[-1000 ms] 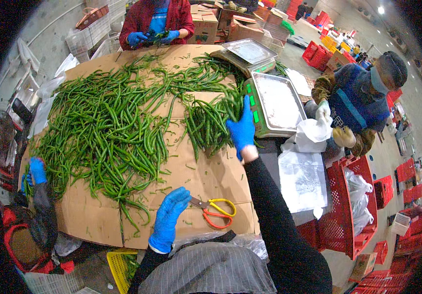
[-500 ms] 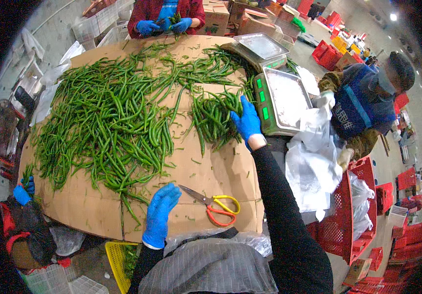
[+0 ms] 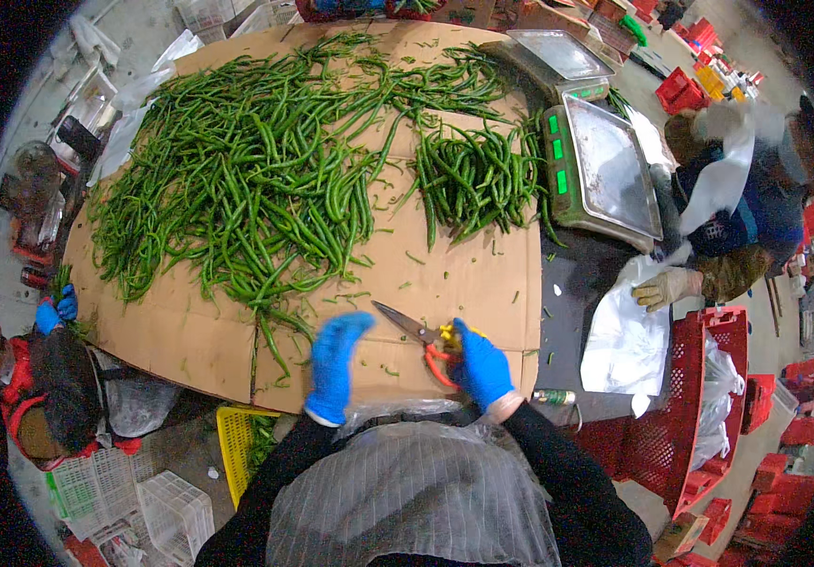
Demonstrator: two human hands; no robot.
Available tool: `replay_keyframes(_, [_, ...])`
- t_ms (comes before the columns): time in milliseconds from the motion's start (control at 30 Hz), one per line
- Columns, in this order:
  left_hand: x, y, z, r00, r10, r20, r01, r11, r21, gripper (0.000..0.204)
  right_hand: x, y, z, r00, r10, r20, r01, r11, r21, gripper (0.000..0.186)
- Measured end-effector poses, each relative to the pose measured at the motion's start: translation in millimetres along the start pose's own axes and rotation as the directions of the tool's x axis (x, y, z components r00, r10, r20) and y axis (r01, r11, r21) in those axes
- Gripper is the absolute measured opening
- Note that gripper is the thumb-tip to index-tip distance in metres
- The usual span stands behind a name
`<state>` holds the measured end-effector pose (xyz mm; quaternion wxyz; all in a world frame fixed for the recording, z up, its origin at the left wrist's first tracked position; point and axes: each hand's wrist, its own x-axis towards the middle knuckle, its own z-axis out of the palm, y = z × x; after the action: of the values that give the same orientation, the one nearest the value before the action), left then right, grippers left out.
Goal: The person trims the ends of green beans using scissors, gathering them into bundles and placing them on a cardboard table. The person also picks up individual beans and cuts them as needed.
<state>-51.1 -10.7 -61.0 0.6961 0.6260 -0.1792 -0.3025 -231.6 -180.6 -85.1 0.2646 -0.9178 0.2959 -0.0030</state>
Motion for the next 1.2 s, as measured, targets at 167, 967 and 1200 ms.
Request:
replay_keyframes(167, [-8.7,-23.0,40.4,0.638,0.157,0.754,-0.561,0.766,0.315,0.04,-11.3,27.7,-16.4,0.945,0.199,-0.26,-0.039,0.857,0.514,0.059])
replay_keyframes(967, [-77.5,-24.4,-63.0,0.899,-0.063,0.433,-0.392,0.321,0.862,0.044,39.9,-21.3,-66.8,0.885,-0.014,-0.465,0.206,0.908,0.365,0.038])
replay_keyframes(1200, [-133.6,53.2,-119.1,0.66,-0.729,-0.179,0.184,-0.074,0.98,0.038,115.8,-157.5,67.8,0.747,-0.662,-0.06,0.647,0.704,0.293,0.025])
